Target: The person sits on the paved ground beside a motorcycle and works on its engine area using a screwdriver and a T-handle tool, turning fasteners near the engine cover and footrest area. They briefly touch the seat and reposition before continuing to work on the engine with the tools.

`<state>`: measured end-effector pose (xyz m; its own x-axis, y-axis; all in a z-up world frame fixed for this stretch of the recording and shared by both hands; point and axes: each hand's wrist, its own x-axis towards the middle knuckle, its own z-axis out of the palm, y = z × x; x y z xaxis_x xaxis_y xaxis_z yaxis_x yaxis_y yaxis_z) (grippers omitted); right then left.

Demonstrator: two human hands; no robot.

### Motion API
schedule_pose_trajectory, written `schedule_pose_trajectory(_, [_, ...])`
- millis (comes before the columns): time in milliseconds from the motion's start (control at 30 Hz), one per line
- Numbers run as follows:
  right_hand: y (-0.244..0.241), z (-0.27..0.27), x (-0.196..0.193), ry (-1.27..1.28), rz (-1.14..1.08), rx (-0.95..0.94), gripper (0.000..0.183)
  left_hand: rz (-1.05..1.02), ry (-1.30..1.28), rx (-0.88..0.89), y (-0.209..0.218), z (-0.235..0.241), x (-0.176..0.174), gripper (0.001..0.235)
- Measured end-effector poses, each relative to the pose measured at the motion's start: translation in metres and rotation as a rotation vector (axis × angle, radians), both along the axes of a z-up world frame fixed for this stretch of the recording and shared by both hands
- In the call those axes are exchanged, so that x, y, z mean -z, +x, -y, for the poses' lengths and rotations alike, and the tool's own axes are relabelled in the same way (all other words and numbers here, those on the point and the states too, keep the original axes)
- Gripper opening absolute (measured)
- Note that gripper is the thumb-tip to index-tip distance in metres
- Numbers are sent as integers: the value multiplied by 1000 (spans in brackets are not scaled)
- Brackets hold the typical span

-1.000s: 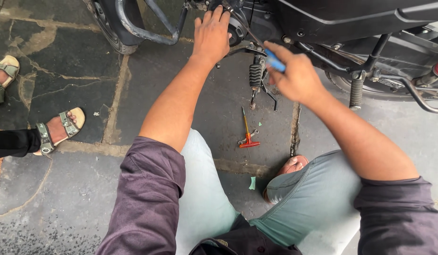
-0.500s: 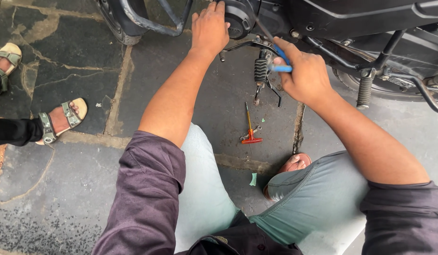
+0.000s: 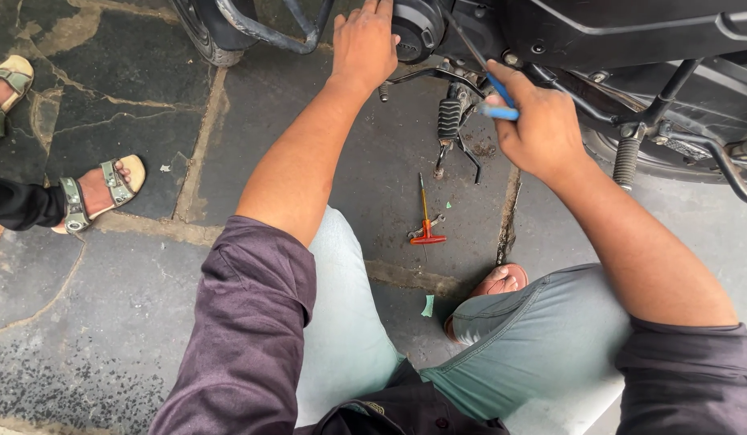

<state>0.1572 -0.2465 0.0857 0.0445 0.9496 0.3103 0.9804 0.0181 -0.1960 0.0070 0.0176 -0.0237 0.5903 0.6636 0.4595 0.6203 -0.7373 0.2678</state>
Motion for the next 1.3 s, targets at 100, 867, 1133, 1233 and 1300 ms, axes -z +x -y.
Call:
schedule_pose_trajectory(100, [3,2,1,94,-96,-46,42,-32,-17,4,-1,1,1,50])
schedule_pose_trajectory(867, [19,-4,8,116,-178,-81,53,-115,-158,-13,0,0,8,77])
schedule_pose_trajectory(1133, [12,-1,-1,128,-387,-5,36,-124,-137,9,10,8,-11,86])
schedule_pose_trajectory(1233, [17,0,4,172,-419,4,35,-157,-46,42,15,11,-12,92])
schedule_pose_trajectory(1300, [17,0,5,167,-433,8,34,-148,14,21,16,7,-8,97])
